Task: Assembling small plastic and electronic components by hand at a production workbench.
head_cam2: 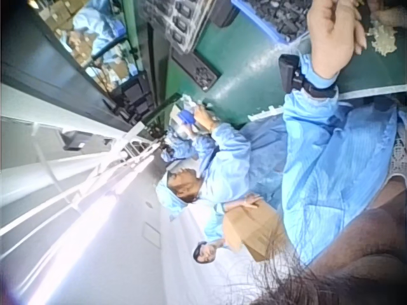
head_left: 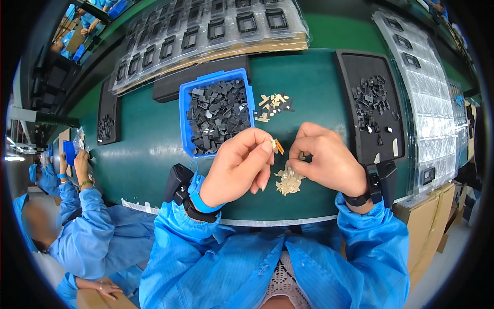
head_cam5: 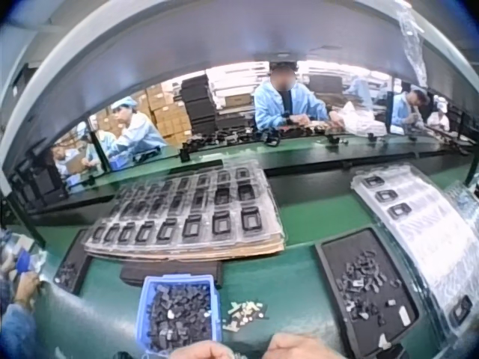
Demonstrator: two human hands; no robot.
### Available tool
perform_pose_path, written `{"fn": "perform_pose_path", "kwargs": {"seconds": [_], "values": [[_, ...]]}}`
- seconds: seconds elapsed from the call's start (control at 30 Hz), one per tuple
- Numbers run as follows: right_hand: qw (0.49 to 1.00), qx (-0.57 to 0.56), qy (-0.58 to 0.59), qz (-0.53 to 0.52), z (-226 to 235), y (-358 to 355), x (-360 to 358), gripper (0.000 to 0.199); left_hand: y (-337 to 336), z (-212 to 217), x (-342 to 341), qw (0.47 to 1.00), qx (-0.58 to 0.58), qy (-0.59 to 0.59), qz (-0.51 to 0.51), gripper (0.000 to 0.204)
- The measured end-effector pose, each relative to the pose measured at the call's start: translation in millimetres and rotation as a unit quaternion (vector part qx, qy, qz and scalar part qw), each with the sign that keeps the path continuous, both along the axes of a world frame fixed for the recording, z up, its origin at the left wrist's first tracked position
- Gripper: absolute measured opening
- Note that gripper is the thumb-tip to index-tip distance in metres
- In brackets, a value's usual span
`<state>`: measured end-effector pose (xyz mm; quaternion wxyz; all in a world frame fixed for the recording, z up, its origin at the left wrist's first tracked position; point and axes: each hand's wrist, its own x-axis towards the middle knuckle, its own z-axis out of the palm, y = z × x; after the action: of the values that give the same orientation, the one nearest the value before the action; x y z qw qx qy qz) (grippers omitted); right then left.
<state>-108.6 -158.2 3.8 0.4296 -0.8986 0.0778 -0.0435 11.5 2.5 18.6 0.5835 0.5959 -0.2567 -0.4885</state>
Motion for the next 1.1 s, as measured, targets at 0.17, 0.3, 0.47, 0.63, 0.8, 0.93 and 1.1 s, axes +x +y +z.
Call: {"fn": "perform_pose_path", "kwargs": {"seconds": [0.17,0.3,0.47,0.63,0.8,0.93,1.1], "values": [[0.994,0.040,-0.098,-0.027,5.3,3.3,2.7,0.009,1.9,5.9,3.6,0.994,0.002,0.107,-0.014,0.016],[0.963,-0.041,-0.264,-0.028,3.7,4.3,5.6,0.020,1.9,5.5,5.3,0.982,0.004,0.184,-0.051,0.015],[0.948,-0.049,-0.314,-0.011,-2.7,5.7,5.7,0.026,2.4,5.0,5.1,0.971,0.009,0.221,-0.085,0.015],[0.942,-0.082,-0.325,0.028,-3.9,2.3,7.2,0.026,2.1,4.6,4.2,0.973,-0.002,0.202,-0.111,0.020],[0.945,-0.058,-0.321,0.013,-4.7,3.9,6.0,0.022,2.9,-4.5,3.1,0.997,-0.059,0.036,-0.022,0.013],[0.946,0.009,-0.325,-0.003,-7.2,8.8,4.6,0.016,2.0,-9.0,2.2,0.951,-0.189,-0.241,0.038,0.012],[0.937,0.068,-0.343,-0.014,-10.0,17.7,3.9,0.010,1.7,-10.8,-3.6,0.913,-0.248,-0.317,0.069,0.016]]}}
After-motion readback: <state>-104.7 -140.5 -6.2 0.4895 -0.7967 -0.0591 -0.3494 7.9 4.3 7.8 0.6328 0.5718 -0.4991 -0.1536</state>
